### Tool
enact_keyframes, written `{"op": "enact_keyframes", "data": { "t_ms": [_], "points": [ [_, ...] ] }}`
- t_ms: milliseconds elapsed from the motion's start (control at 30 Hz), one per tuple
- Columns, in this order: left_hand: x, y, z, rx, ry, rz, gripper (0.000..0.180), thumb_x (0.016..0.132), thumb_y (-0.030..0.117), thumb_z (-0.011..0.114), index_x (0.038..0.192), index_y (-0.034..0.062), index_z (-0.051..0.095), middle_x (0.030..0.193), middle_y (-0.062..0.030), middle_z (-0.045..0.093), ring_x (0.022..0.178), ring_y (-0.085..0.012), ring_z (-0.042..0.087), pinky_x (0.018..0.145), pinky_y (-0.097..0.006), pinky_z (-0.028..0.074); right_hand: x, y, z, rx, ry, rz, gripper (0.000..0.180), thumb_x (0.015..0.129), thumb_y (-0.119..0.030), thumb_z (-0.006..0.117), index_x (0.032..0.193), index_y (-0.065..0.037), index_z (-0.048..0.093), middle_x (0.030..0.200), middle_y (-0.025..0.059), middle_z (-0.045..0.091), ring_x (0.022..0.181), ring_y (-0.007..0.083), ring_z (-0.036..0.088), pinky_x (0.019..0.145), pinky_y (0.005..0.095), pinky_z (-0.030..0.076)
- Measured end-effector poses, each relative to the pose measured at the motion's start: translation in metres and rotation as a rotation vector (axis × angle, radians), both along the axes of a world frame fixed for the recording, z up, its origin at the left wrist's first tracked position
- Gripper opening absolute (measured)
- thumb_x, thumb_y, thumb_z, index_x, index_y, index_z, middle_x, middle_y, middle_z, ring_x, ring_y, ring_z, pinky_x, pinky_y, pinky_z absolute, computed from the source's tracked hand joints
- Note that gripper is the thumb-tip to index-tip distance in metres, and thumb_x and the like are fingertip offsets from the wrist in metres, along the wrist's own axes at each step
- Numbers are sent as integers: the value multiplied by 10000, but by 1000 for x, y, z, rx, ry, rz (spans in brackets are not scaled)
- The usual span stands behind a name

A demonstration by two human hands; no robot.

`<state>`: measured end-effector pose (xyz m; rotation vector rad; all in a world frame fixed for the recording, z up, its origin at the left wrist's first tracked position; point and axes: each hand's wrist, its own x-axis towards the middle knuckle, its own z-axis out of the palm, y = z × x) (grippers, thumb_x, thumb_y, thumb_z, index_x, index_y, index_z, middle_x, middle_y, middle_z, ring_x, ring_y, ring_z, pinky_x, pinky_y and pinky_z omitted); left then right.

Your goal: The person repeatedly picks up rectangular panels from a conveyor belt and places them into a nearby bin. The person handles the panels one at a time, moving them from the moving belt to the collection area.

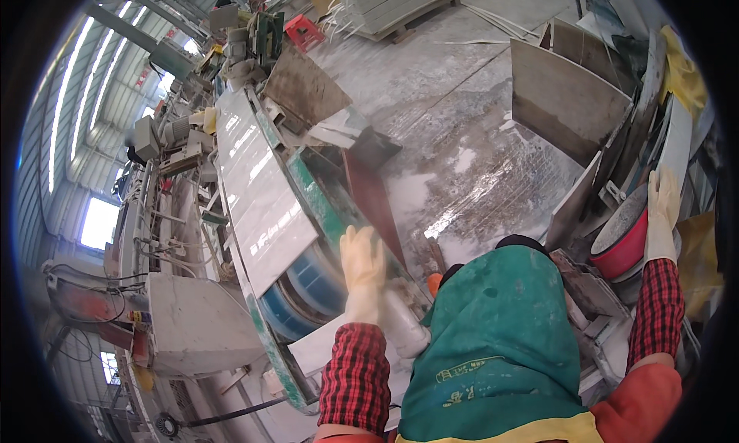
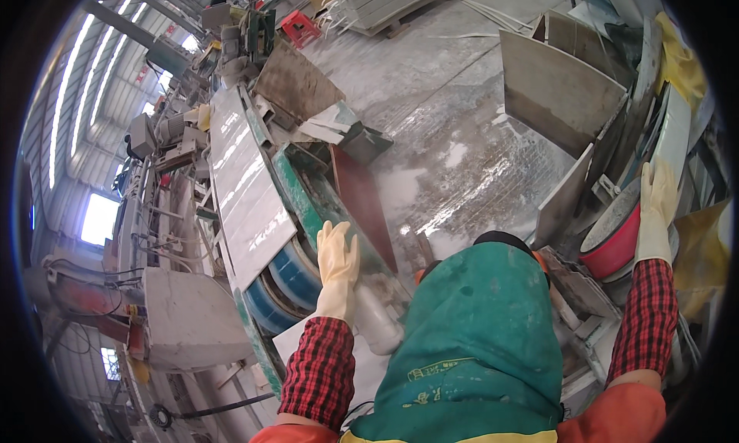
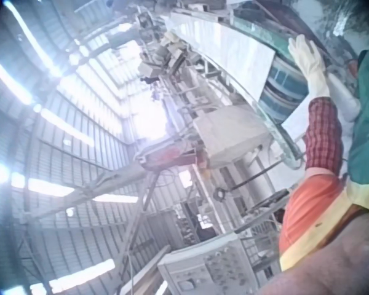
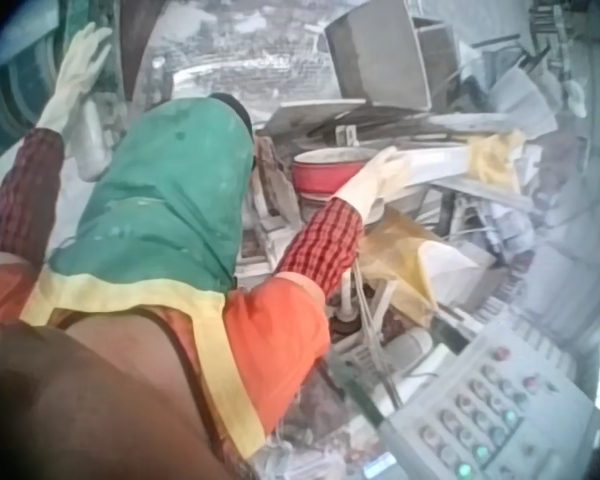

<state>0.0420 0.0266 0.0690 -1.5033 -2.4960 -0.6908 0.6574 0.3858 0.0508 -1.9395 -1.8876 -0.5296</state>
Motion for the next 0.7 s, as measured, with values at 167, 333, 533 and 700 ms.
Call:
{"op": "enact_keyframes", "data": {
  "t_ms": [167, 333, 533, 700],
  "points": [
    [1, 0, 2, 29, 17, 0, 295, 836, 113, 670, 1122, 42, 650, 1167, -208, 604, 1117, -414, 511, 987, -466, 419, -10, -9, 5, -28, 6, -19, 491, 998, -426, 490, 1352, -100, 580, 1395, 144, 563, 1301, 312, 514, 1093, 414, 388],
    [-2, -1, -1, 83, 80, -27, 274, 826, 111, 669, 1089, 34, 660, 1115, -217, 595, 1057, -410, 529, 943, -467, 441, -13, -16, 6, 0, 27, 20, 495, 1010, -401, 476, 1331, -38, 576, 1369, 173, 570, 1286, 333, 515, 1091, 410, 386],
    [-1, 0, 2, 64, 35, -13, 281, 824, 111, 675, 1094, 35, 660, 1128, -219, 600, 1078, -416, 528, 958, -469, 435, -25, -29, 14, -8, 56, 33, 506, 1017, -395, 462, 1330, -12, 569, 1357, 194, 572, 1279, 352, 514, 1086, 417, 388],
    [-1, -1, 3, 58, 41, -11, 280, 827, 111, 678, 1096, 39, 660, 1138, -215, 608, 1094, -421, 527, 970, -474, 430, -29, -35, 11, 31, 58, 54, 488, 1016, -387, 466, 1312, -18, 587, 1343, 195, 585, 1260, 364, 530, 1076, 423, 399]
  ]
}}
